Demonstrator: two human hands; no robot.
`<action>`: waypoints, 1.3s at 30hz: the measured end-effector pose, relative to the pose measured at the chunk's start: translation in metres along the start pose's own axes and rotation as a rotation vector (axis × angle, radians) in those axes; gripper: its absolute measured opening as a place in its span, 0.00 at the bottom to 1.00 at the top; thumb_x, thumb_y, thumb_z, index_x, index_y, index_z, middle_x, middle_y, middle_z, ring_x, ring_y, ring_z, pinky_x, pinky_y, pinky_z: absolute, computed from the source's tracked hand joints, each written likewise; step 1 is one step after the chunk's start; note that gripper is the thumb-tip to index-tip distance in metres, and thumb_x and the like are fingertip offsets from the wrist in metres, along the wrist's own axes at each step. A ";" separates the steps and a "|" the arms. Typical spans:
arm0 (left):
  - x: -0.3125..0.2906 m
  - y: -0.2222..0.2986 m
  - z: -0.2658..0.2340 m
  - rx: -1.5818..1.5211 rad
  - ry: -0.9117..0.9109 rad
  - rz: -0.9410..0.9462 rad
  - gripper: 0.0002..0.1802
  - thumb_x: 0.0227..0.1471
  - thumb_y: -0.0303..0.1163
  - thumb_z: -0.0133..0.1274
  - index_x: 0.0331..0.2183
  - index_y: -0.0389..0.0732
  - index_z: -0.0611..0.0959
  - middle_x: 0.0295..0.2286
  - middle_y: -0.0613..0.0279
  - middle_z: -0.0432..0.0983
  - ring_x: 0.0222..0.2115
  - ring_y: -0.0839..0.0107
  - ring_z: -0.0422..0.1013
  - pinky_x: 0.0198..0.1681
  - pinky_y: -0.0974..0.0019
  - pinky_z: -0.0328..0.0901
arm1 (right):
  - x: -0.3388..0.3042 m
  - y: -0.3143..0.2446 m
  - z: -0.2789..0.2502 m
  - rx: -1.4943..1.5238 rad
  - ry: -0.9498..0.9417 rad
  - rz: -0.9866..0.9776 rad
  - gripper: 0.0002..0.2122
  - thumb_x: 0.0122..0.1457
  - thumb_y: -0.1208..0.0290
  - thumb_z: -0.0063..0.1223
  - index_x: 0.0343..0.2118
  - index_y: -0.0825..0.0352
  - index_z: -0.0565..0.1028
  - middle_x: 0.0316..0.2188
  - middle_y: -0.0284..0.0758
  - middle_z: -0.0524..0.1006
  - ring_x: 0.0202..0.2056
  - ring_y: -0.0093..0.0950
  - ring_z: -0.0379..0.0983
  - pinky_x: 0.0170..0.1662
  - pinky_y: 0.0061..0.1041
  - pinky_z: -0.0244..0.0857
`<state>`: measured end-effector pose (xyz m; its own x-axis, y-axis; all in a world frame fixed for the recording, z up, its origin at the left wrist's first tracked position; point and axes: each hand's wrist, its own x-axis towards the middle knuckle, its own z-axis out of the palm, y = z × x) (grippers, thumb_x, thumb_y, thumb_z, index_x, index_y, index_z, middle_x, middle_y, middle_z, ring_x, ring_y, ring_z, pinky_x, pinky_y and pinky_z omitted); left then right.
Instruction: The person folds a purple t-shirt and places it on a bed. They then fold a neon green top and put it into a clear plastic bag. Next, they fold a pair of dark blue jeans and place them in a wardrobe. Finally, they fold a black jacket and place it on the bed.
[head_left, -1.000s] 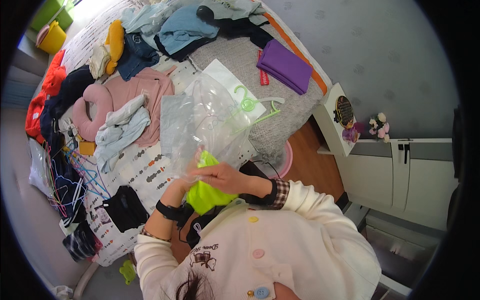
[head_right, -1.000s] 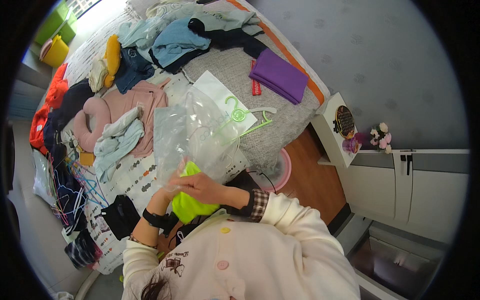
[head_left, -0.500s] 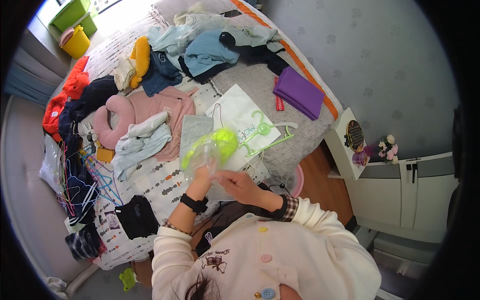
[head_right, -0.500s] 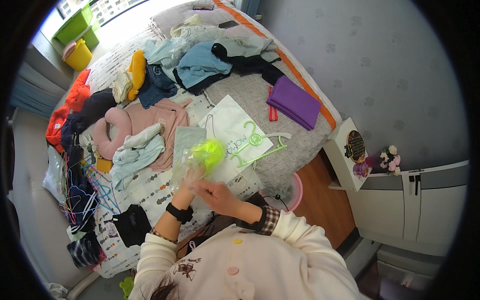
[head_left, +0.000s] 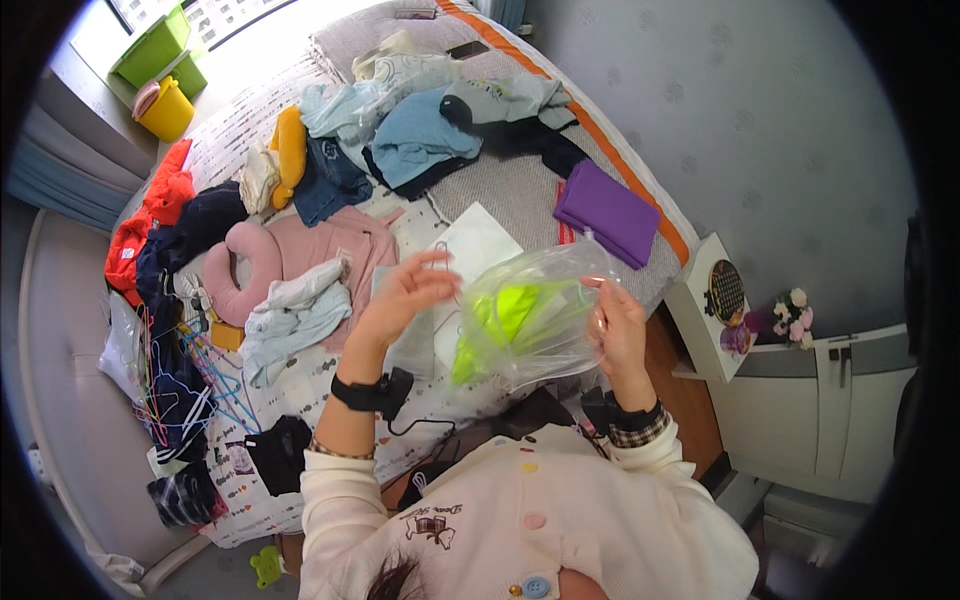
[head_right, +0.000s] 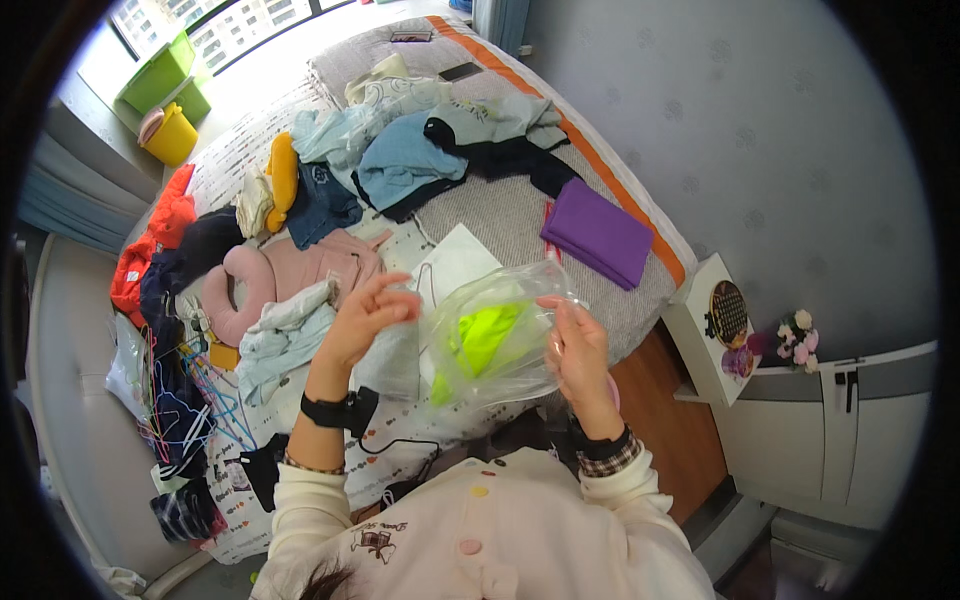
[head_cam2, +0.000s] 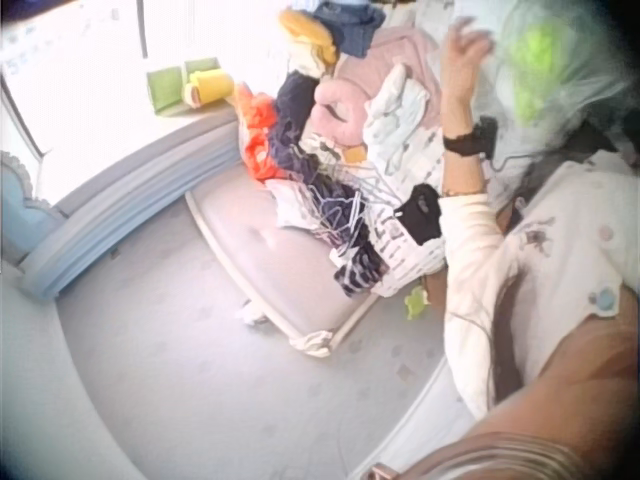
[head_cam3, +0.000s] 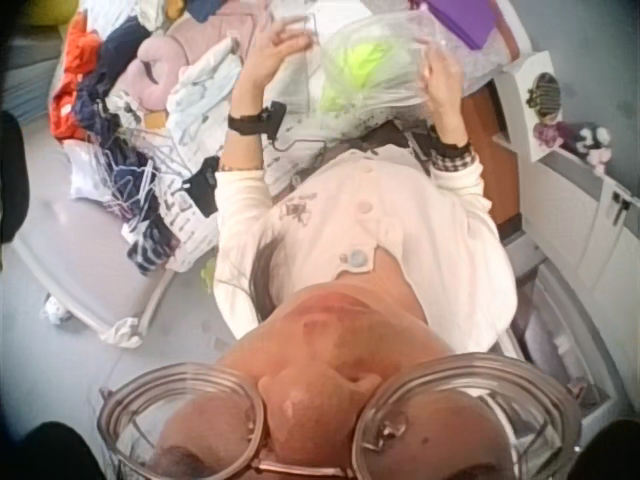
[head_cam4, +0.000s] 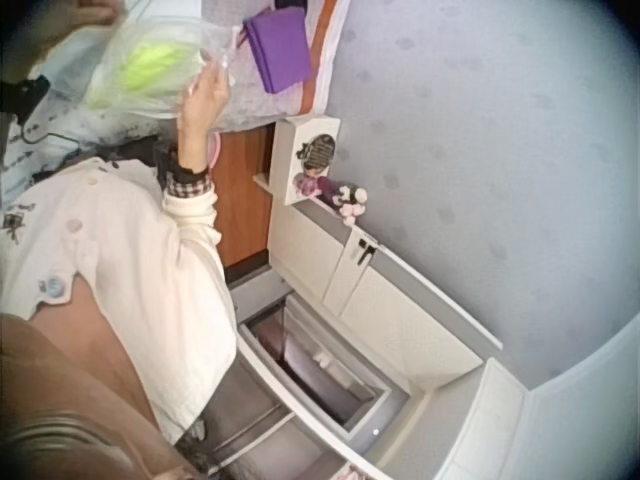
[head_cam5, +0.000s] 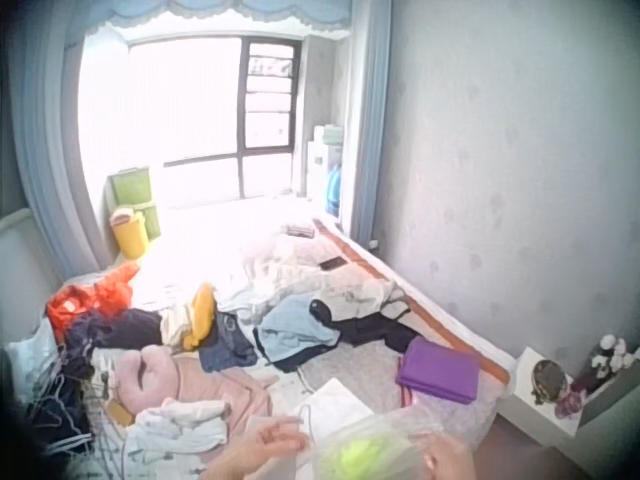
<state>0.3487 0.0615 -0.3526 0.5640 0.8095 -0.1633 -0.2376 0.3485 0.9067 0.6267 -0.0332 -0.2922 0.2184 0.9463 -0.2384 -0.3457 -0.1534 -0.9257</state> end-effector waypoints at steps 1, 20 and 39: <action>0.024 -0.001 -0.006 0.071 0.143 -0.024 0.36 0.47 0.30 0.58 0.56 0.37 0.62 0.45 0.48 0.70 0.45 0.64 0.68 0.51 0.60 0.60 | 0.010 -0.004 -0.005 -0.055 0.034 0.003 0.13 0.64 0.64 0.40 0.39 0.68 0.74 0.11 0.19 0.57 0.12 0.09 0.48 0.15 0.13 0.41; 0.516 0.003 -0.035 1.742 0.729 -0.117 0.61 0.28 0.54 0.66 0.60 0.48 0.51 0.56 0.41 0.51 0.59 0.47 0.46 0.57 0.36 0.39 | 0.196 0.015 -0.158 -0.195 0.040 -0.011 0.12 0.64 0.68 0.41 0.41 0.69 0.75 0.11 0.21 0.59 0.13 0.10 0.50 0.17 0.14 0.45; 0.143 0.119 0.114 0.439 0.480 0.317 0.37 0.45 0.39 0.53 0.55 0.34 0.64 0.56 0.49 0.57 0.51 0.60 0.62 0.51 0.64 0.57 | 0.163 0.028 -0.081 -0.001 0.102 -0.044 0.13 0.64 0.68 0.39 0.47 0.66 0.72 0.15 0.19 0.62 0.15 0.09 0.55 0.18 0.12 0.49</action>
<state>0.4911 0.1653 -0.2241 0.0874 0.9935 0.0724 0.0639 -0.0781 0.9949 0.7267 0.0936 -0.3808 0.3253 0.9182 -0.2260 -0.3326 -0.1127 -0.9363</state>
